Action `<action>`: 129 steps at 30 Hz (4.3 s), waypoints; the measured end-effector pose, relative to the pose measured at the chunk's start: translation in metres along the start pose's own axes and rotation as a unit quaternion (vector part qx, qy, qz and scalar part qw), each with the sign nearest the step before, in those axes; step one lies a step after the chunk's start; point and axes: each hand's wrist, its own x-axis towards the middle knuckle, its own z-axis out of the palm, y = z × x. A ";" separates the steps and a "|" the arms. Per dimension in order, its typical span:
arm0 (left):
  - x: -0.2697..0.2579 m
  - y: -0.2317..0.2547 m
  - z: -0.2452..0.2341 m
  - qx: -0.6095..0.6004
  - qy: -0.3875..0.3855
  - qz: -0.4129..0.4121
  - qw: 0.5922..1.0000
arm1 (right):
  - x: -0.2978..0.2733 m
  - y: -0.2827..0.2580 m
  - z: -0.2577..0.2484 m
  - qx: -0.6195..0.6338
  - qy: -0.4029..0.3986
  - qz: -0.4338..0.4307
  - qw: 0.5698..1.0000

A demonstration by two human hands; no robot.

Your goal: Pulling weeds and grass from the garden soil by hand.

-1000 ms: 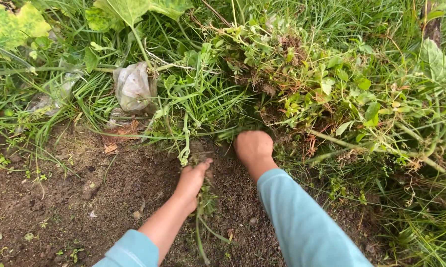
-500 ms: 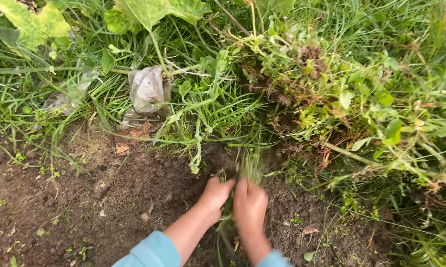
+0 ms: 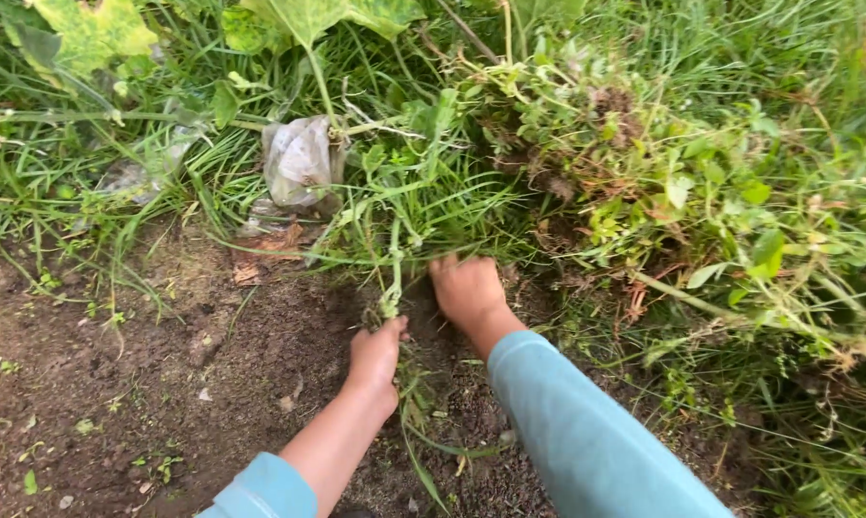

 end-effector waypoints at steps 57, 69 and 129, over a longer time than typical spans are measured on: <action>-0.042 0.012 -0.016 0.144 0.038 0.010 0.989 | -0.091 -0.106 0.059 0.553 -0.115 0.317 0.762; -0.164 0.064 0.145 0.287 -0.167 0.507 0.796 | -0.189 0.096 -0.142 0.788 0.050 0.501 0.355; -0.024 0.097 -0.048 0.506 -0.041 0.138 0.851 | 0.059 0.023 0.045 0.066 -0.091 0.125 0.986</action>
